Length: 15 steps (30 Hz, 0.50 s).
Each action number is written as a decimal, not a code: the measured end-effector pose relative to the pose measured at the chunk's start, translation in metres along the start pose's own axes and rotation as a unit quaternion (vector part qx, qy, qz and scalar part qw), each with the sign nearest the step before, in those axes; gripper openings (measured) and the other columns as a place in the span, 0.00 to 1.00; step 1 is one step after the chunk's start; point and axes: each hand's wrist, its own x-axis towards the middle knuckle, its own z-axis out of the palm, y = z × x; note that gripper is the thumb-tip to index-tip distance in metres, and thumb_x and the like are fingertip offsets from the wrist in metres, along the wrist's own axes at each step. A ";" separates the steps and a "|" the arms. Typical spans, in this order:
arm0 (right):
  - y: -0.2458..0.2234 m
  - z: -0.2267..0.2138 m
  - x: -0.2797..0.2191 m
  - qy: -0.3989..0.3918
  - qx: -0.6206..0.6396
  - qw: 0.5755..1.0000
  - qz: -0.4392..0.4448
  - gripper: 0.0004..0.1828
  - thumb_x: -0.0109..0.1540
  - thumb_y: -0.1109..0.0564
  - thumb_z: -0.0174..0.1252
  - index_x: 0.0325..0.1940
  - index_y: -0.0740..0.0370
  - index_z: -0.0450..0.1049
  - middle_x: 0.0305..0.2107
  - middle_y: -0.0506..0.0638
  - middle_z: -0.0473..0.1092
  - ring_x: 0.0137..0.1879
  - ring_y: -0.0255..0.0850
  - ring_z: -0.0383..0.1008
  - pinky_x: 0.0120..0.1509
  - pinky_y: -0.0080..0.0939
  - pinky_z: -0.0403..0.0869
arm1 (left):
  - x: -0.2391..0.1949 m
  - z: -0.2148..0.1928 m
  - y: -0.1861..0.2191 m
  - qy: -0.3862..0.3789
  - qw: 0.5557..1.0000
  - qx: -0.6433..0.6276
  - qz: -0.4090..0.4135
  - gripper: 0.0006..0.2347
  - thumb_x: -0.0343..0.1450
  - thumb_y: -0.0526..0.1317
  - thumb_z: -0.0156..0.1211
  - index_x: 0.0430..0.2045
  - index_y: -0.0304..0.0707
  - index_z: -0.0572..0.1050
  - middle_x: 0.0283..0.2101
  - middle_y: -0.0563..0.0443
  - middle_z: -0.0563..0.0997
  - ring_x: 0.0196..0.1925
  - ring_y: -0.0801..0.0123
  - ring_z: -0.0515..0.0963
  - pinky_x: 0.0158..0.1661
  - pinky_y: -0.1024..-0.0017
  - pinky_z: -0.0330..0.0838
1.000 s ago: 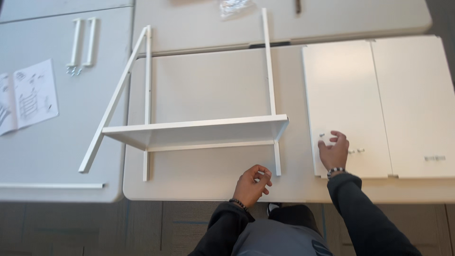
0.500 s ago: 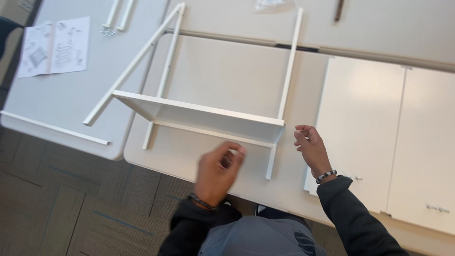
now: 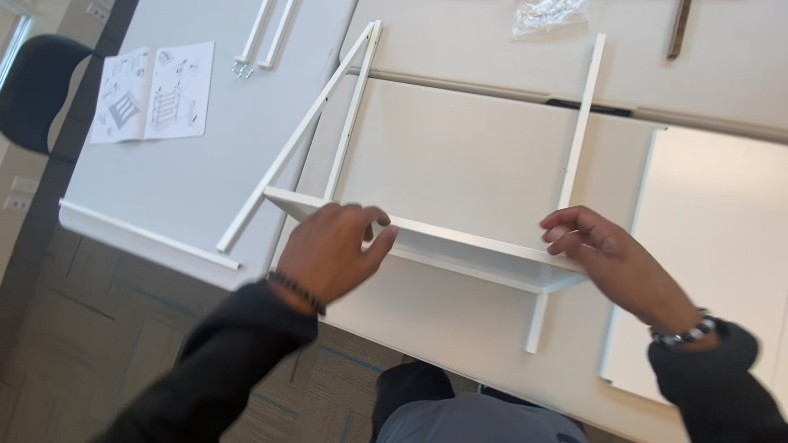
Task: The person assembles a white shelving unit by connecting vertical side panels to horizontal shelves using cam locks and screws. They align the pieces, insert fasteners, and tighten them by hand while referencing an instruction manual.
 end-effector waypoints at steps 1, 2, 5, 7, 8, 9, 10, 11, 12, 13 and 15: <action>-0.020 0.012 -0.006 -0.051 -0.133 0.990 -0.009 0.16 0.67 0.47 0.56 0.55 0.52 0.78 0.46 0.43 0.79 0.50 0.35 0.79 0.64 0.38 0.74 | 0.026 -0.002 -0.015 -0.090 0.995 0.040 -0.017 0.17 0.76 0.54 0.51 0.39 0.46 0.84 0.38 0.50 0.86 0.44 0.52 0.82 0.43 0.50 0.74; -0.042 0.025 -0.012 -0.100 -0.261 0.960 -0.014 0.19 0.61 0.43 0.63 0.55 0.44 0.80 0.48 0.36 0.82 0.53 0.29 0.84 0.66 0.36 0.76 | 0.055 -0.004 -0.029 -0.181 0.980 0.082 -0.030 0.19 0.76 0.56 0.49 0.41 0.47 0.85 0.47 0.47 0.87 0.50 0.51 0.84 0.52 0.50 0.75; -0.026 0.075 0.024 -0.145 -0.377 0.901 -0.158 0.25 0.62 0.35 0.61 0.61 0.40 0.74 0.54 0.40 0.75 0.56 0.35 0.81 0.65 0.44 0.74 | 0.160 0.049 -0.083 -0.248 0.948 0.179 -0.091 0.21 0.74 0.56 0.49 0.48 0.39 0.80 0.52 0.39 0.83 0.53 0.42 0.82 0.49 0.50 0.77; -0.034 0.113 0.047 -0.141 -0.383 0.899 -0.158 0.25 0.63 0.38 0.61 0.63 0.41 0.71 0.57 0.40 0.72 0.61 0.38 0.75 0.65 0.47 0.73 | 0.220 0.082 -0.120 -0.270 0.937 0.194 -0.107 0.17 0.71 0.46 0.52 0.48 0.38 0.80 0.52 0.40 0.83 0.53 0.45 0.82 0.50 0.53 0.78; -0.036 0.133 0.059 -0.151 -0.394 0.892 -0.162 0.25 0.65 0.41 0.61 0.65 0.42 0.67 0.60 0.39 0.69 0.66 0.41 0.69 0.65 0.49 0.71 | 0.247 0.101 -0.139 -0.291 0.924 0.203 -0.138 0.15 0.68 0.37 0.55 0.47 0.37 0.81 0.52 0.41 0.83 0.53 0.48 0.83 0.50 0.56 0.78; -0.043 0.148 0.068 -0.147 -0.385 0.897 -0.158 0.25 0.65 0.41 0.61 0.65 0.42 0.67 0.60 0.39 0.69 0.66 0.41 0.69 0.65 0.49 0.71 | 0.260 0.113 -0.167 -0.295 0.922 0.212 -0.132 0.15 0.68 0.37 0.55 0.47 0.37 0.81 0.52 0.41 0.83 0.53 0.48 0.83 0.50 0.56 0.78; -0.048 0.158 0.078 -0.167 -0.404 0.890 -0.129 0.29 0.64 0.41 0.64 0.67 0.40 0.65 0.63 0.38 0.67 0.66 0.41 0.70 0.63 0.53 0.74 | 0.280 0.129 -0.189 -0.250 0.939 0.135 -0.196 0.16 0.69 0.41 0.55 0.51 0.39 0.80 0.56 0.40 0.82 0.58 0.47 0.81 0.55 0.57 0.77; -0.052 0.166 0.089 -0.187 -0.421 0.882 -0.099 0.32 0.62 0.41 0.67 0.68 0.39 0.63 0.66 0.37 0.64 0.67 0.42 0.70 0.60 0.56 0.77 | 0.300 0.146 -0.209 -0.202 0.943 0.056 -0.257 0.18 0.70 0.45 0.55 0.54 0.41 0.79 0.60 0.38 0.80 0.62 0.47 0.79 0.60 0.58 0.76; -0.050 0.171 0.094 -0.182 -0.414 0.888 -0.082 0.32 0.62 0.41 0.67 0.68 0.39 0.63 0.66 0.37 0.64 0.67 0.42 0.70 0.60 0.56 0.77 | 0.321 0.184 -0.240 -0.217 0.943 0.060 -0.244 0.18 0.70 0.45 0.55 0.54 0.41 0.79 0.60 0.38 0.80 0.62 0.47 0.79 0.60 0.58 0.76; -0.048 0.176 0.099 -0.195 -0.430 0.879 -0.062 0.29 0.65 0.43 0.62 0.69 0.37 0.63 0.65 0.35 0.66 0.63 0.43 0.73 0.57 0.56 0.77 | 0.339 0.223 -0.270 -0.156 0.943 0.046 -0.290 0.17 0.70 0.43 0.57 0.54 0.40 0.75 0.59 0.41 0.77 0.60 0.46 0.79 0.57 0.57 0.76; -0.043 0.191 0.096 -0.223 -0.437 0.870 -0.036 0.26 0.67 0.44 0.56 0.70 0.36 0.62 0.64 0.33 0.67 0.59 0.45 0.75 0.54 0.57 0.76 | 0.331 0.276 -0.315 -0.108 0.933 0.039 -0.341 0.18 0.70 0.40 0.58 0.54 0.38 0.70 0.59 0.43 0.73 0.58 0.46 0.78 0.55 0.55 0.77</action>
